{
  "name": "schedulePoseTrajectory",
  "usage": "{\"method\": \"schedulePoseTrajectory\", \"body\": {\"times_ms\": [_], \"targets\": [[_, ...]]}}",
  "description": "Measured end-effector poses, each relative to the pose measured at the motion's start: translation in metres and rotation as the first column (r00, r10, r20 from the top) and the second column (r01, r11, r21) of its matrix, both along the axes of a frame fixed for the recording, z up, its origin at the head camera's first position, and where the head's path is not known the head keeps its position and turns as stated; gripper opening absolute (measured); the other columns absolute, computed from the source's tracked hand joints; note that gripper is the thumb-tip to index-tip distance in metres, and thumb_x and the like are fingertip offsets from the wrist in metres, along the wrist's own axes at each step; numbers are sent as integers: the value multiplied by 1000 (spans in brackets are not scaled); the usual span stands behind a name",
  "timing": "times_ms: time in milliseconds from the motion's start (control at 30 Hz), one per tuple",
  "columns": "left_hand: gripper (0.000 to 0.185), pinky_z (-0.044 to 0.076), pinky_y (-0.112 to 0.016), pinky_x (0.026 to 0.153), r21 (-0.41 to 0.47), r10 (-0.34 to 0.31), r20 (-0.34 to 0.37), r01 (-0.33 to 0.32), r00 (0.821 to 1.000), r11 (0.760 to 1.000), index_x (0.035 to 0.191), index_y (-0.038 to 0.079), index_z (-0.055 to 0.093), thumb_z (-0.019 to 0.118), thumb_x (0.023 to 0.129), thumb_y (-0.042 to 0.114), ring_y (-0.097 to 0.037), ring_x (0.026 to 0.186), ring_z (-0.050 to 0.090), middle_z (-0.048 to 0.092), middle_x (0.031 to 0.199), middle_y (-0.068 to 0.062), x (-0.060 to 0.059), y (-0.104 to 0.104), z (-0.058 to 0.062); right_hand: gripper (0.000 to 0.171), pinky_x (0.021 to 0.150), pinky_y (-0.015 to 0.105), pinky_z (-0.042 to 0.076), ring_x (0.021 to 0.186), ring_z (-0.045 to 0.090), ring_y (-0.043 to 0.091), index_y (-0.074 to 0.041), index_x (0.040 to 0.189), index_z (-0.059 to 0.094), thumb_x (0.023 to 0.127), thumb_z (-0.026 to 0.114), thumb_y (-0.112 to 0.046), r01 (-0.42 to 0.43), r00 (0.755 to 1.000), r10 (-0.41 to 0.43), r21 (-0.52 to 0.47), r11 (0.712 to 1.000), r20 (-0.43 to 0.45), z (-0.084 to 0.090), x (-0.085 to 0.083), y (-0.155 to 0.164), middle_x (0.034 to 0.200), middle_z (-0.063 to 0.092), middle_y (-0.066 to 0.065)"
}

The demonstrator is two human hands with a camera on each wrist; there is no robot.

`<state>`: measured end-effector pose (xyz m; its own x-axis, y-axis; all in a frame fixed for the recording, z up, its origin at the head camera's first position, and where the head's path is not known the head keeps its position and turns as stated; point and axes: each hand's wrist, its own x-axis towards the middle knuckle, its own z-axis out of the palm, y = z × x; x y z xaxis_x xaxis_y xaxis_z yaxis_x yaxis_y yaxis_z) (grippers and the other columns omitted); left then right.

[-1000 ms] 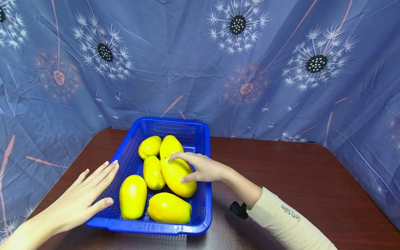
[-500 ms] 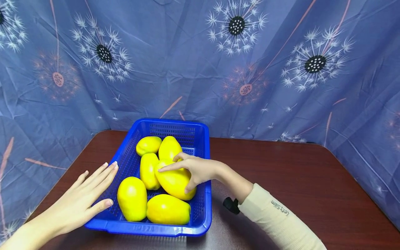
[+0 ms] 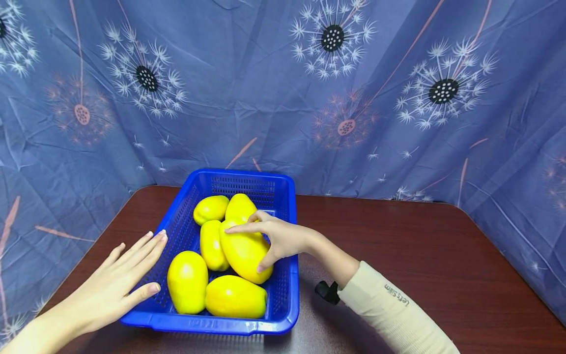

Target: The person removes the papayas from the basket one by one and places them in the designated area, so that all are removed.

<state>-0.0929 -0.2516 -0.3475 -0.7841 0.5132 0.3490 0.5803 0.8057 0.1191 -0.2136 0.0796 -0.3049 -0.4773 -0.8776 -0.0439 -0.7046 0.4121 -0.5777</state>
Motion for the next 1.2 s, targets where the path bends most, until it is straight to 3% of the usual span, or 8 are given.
{"method": "schedulePoseTrajectory", "body": {"times_ms": [167, 433, 633, 867, 1033, 1200], "targets": [[76, -11, -38, 111, 1, 1, -3, -1, 1000, 1000, 149, 13, 22, 62, 87, 31, -12, 142, 2, 18, 155, 1, 0, 0, 0, 87, 78, 29, 40, 105, 36, 15, -30, 143, 38, 69, 83, -22, 22, 1000, -22, -58, 998, -2, 0, -1, 2, 117, 43, 1], [76, -12, -38, 110, -8, 12, 4, -12, 1000, 1000, 149, 14, 22, 62, 87, 31, -13, 142, 2, 18, 155, 1, 0, 1, 0, 89, 99, 34, 37, 120, 33, 16, -27, 147, 31, 73, 80, -17, 104, 976, -56, -230, 968, 209, 1, -3, 7, 134, 34, 3], [76, -12, -38, 110, -9, 22, 17, -22, 1000, 1000, 150, 14, 21, 61, 88, 31, -13, 142, 2, 18, 155, 1, 1, 1, -1, 88, 98, 41, 37, 121, 31, 17, -29, 146, 32, 73, 80, -14, 161, 959, -84, -278, 947, 269, 5, -4, 13, 139, 31, 1], [75, -12, -40, 110, -3, 27, 30, -27, 999, 1000, 150, 15, 21, 60, 88, 31, -13, 142, 1, 19, 155, 0, 2, 2, -2, 87, 86, 38, 48, 122, 39, 34, -36, 144, 32, 74, 78, -12, 274, 901, -136, -299, 914, 412, 13, -4, 21, 145, 23, 5], [74, -12, -38, 110, -6, 24, 22, -24, 999, 1000, 150, 15, 21, 60, 88, 31, -11, 142, 0, 18, 155, 1, 2, 2, -1, 87, 82, 42, 50, 117, 44, 36, -32, 145, 32, 75, 76, -6, 303, 870, -107, -351, 886, 482, 18, -6, 28, 147, 22, 1], [74, -12, -39, 110, -5, 26, 21, -26, 999, 1000, 150, 15, 22, 60, 88, 32, -12, 142, 0, 18, 155, 1, 2, 2, -1, 87, 80, 44, 51, 114, 46, 37, -31, 145, 31, 75, 76, -6, 326, 845, -94, -366, 872, 527, 23, -8, 37, 140, 28, 7]]}}
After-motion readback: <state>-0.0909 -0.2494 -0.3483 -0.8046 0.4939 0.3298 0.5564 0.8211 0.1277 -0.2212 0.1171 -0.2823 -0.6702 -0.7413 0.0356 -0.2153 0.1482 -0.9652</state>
